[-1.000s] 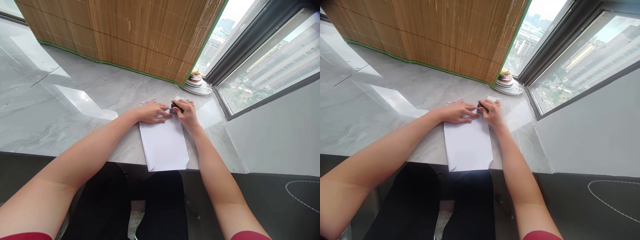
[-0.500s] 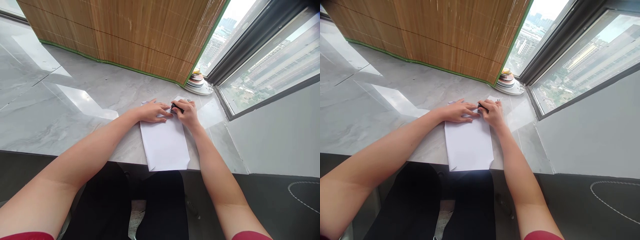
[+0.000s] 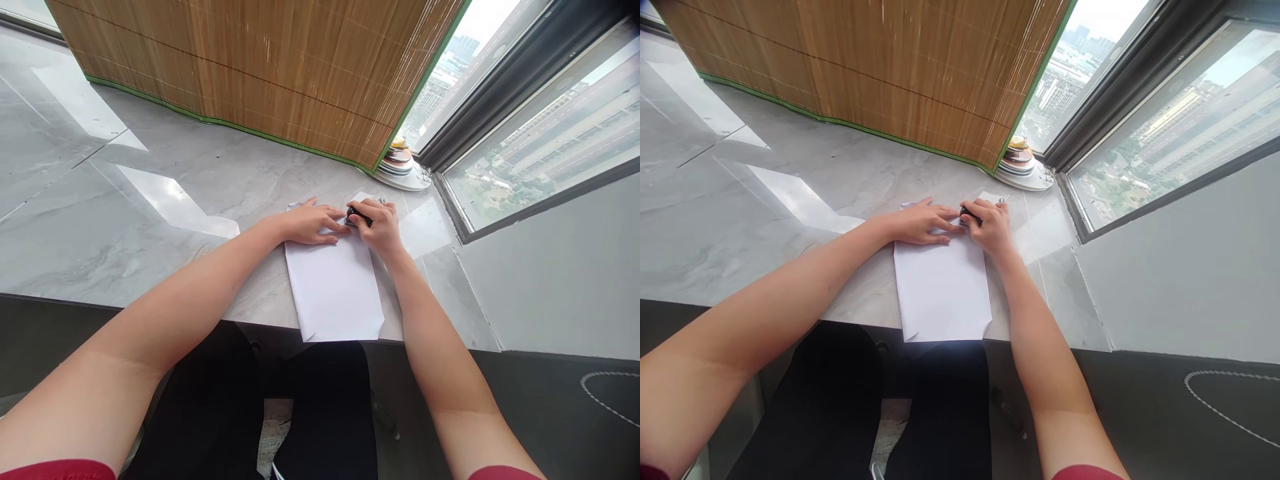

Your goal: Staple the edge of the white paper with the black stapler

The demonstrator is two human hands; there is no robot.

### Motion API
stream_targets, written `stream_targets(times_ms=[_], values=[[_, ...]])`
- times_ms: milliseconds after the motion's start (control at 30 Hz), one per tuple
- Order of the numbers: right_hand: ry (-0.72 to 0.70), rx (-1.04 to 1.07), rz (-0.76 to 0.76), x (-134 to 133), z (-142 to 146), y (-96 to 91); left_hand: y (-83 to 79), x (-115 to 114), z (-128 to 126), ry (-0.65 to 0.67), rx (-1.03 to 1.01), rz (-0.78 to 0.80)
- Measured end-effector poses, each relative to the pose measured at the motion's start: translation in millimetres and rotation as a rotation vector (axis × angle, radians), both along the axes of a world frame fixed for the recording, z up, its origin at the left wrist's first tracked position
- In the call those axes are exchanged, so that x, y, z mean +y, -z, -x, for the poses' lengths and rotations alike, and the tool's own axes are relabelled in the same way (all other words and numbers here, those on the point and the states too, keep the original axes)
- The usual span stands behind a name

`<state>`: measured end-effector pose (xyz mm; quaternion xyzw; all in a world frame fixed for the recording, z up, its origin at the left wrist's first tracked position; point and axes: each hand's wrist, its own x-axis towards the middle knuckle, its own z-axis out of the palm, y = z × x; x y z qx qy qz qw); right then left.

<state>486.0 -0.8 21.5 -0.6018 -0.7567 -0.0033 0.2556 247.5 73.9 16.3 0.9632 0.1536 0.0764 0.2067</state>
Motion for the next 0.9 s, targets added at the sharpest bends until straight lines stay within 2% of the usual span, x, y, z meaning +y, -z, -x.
stream_targets(times_ms=[667, 900], values=[[-0.035, 0.000, 0.007, 1.9, -4.8, 1.8, 1.1, 2.5, 1.6, 0.000, -0.019, 0.017], [-0.008, -0.085, 0.040, 0.2, 0.8, -1.1, 1.3, 1.9, 1.7, -0.008, -0.001, 0.013]])
